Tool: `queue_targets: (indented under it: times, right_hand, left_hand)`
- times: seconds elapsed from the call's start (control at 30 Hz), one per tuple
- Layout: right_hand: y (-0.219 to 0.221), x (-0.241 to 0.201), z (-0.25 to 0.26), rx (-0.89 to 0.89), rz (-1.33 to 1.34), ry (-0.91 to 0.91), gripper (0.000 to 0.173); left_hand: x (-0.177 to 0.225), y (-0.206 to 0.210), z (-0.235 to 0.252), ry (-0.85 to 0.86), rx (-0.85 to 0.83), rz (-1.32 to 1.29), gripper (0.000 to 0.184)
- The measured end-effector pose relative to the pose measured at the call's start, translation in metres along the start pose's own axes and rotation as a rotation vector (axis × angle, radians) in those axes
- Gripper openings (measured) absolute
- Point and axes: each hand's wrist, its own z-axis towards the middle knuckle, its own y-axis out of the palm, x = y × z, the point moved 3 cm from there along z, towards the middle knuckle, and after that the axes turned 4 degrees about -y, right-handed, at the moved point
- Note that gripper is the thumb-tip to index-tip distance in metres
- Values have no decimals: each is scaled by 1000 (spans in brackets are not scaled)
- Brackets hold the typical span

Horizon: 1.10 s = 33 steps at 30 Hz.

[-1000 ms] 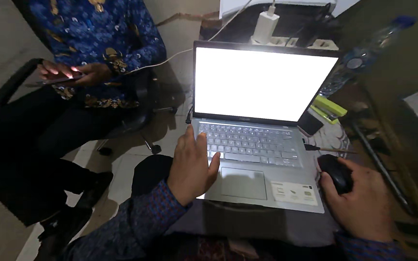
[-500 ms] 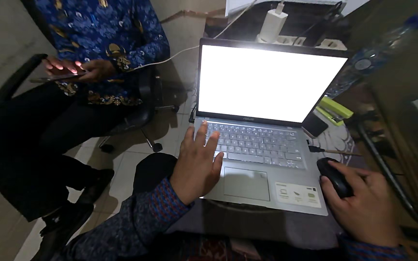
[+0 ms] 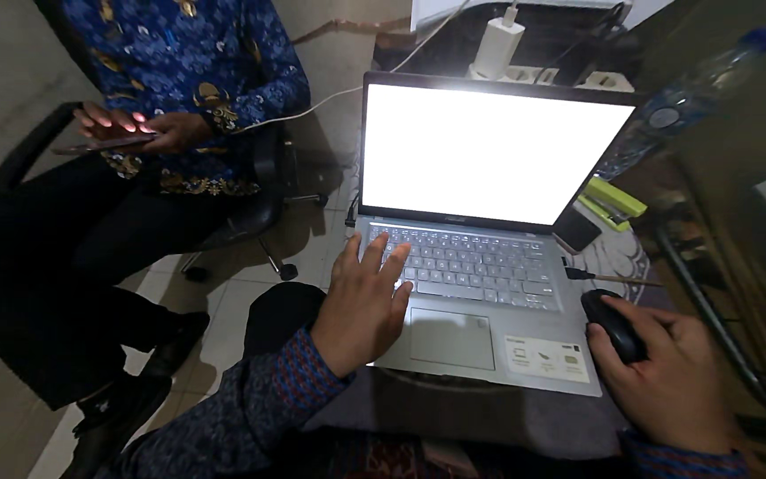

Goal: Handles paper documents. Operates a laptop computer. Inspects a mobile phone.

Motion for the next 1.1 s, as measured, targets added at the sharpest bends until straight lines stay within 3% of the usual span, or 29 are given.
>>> queue_targets:
  times: [0.93, 1.1]
  right_hand:
    - [1, 2, 1, -8, 5, 12, 51]
    - [0, 1, 0, -10, -3, 9, 51]
  left_hand:
    - [0, -2, 0, -34, -12, -13, 58]
    - [-3, -2, -2, -148, 37, -16, 72]
